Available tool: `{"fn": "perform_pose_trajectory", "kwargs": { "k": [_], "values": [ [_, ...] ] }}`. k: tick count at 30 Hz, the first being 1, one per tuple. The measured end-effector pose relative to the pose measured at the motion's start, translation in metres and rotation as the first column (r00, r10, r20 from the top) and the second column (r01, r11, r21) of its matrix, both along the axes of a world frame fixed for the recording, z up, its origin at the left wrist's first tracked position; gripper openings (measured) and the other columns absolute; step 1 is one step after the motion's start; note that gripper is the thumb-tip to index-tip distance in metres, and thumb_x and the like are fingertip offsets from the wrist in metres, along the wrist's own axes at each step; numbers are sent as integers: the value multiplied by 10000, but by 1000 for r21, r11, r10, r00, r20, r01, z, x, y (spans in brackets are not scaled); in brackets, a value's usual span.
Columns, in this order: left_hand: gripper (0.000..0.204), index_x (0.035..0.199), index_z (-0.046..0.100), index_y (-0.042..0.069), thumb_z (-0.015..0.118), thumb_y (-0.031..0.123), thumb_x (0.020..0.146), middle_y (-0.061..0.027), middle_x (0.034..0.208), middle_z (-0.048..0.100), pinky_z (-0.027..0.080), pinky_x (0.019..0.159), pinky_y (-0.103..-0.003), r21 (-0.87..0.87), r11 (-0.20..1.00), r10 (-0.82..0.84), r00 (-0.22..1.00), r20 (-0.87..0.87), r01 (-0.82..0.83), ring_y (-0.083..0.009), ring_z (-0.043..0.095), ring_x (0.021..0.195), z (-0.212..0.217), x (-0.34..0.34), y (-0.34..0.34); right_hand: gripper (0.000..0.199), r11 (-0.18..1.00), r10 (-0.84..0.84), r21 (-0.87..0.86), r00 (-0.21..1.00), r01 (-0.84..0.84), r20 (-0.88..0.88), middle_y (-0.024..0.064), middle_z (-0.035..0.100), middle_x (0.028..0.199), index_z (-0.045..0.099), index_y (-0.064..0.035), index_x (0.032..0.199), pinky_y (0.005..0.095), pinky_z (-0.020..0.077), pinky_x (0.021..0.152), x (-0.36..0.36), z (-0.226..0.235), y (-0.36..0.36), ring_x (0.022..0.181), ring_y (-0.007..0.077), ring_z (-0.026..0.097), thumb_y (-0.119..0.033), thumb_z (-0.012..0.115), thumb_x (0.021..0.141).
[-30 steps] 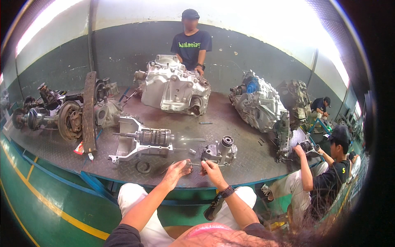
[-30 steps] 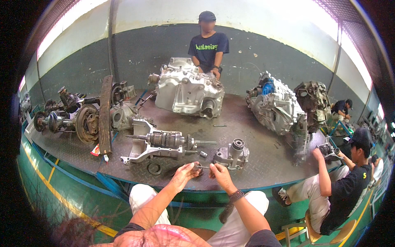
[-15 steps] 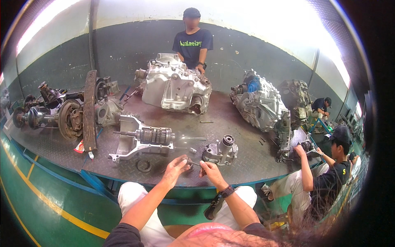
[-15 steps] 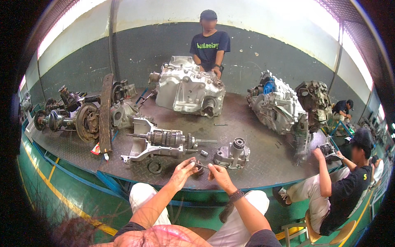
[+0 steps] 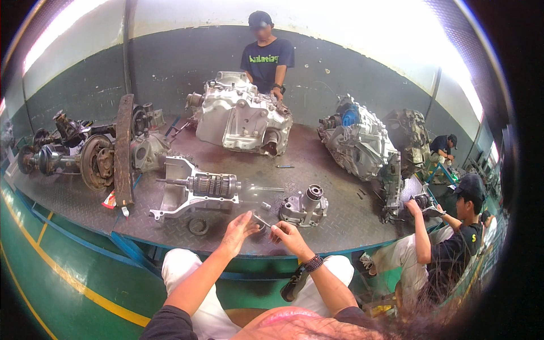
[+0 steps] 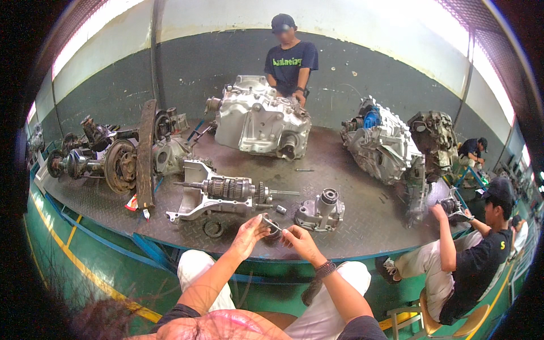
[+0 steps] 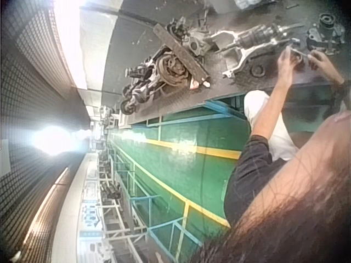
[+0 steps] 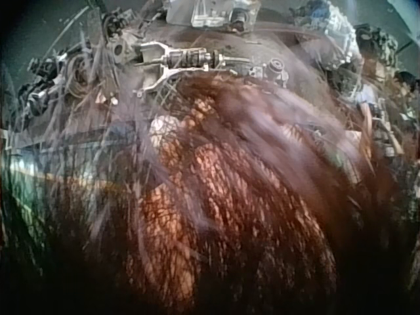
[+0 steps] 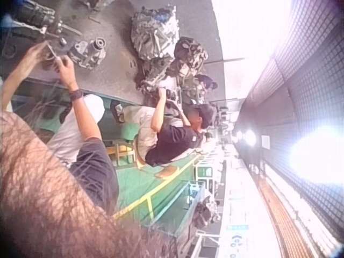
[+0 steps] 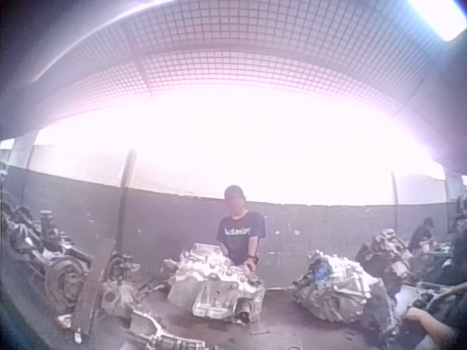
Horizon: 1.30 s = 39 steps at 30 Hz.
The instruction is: The person assembles mechanical components by fitting small pins and bearings into gear pieces by hand, then aligns parts onto the transmission gear assembly on the table.
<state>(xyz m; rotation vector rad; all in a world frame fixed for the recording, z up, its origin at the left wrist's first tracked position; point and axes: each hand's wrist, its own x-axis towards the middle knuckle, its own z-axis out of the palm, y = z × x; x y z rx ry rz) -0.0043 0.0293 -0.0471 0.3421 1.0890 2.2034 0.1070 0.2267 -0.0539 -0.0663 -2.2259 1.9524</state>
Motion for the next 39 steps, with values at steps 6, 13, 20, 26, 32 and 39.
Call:
{"fn": "perform_pose_trajectory", "kwargs": {
  "k": [6, 13, 20, 26, 32, 39],
  "values": [
    [306, 1245, 682, 87, 678, 299, 1024, -55, 1124, 747, 576, 870, -312, -52, 998, -45, 997, -67, 41, -127, 704, 895, -1, 4, 2, 305, 998, 61, -20, 998, -61, 20, 33, 710, 846, 659, -34, 978, 280, 534, 734, 1, 3, -4, 770, 107, 645, -306, 570, 1083],
    [370, 1197, 710, 105, 629, 429, 1037, -7, 1084, 747, 485, 723, -243, -83, 986, -154, 985, -82, 147, -72, 661, 881, -5, 0, -1, 266, 963, 269, 23, 962, -270, 39, 28, 709, 907, 646, -27, 1049, 276, 532, 770, 6, 6, -15, 816, 98, 640, -287, 595, 1077],
    [439, 1187, 731, 141, 627, 531, 1012, 39, 1031, 741, 425, 705, -232, -222, 964, -171, 981, -86, 148, -50, 610, 818, 4, 10, 2, 216, 958, 273, -107, 960, -266, 61, 27, 708, 958, 612, -28, 1146, 274, 536, 783, 10, 1, -33, 860, 99, 644, -222, 636, 1056],
    [391, 1023, 742, 173, 655, 553, 993, 90, 837, 650, 382, 653, -219, -253, 967, -79, 986, -144, 41, -25, 500, 695, -2, 8, 5, 232, 961, 269, -80, 961, -264, 59, 38, 708, 995, 614, -21, 1161, 290, 544, 819, 11, 8, -34, 896, 114, 655, -229, 628, 1058],
    [405, 886, 679, 158, 687, 553, 972, 82, 776, 603, 389, 617, -218, -301, 947, 63, 985, -162, -110, -26, 490, 665, -7, 10, 12, 231, 952, 307, -26, 950, -306, 50, 35, 694, 967, 611, -26, 1130, 291, 537, 813, 12, 12, -29, 878, 118, 650, -247, 563, 1080],
    [534, 1081, 714, 41, 658, 563, 983, 21, 887, 653, 461, 712, -265, -339, 924, 63, 946, -318, -175, -70, 529, 742, -33, -4, 16, 234, 945, 328, -24, 944, -327, 29, 19, 681, 930, 620, -36, 1075, 276, 524, 799, 11, 10, -27, 861, 102, 639, -266, 574, 1078]
  ]
}}
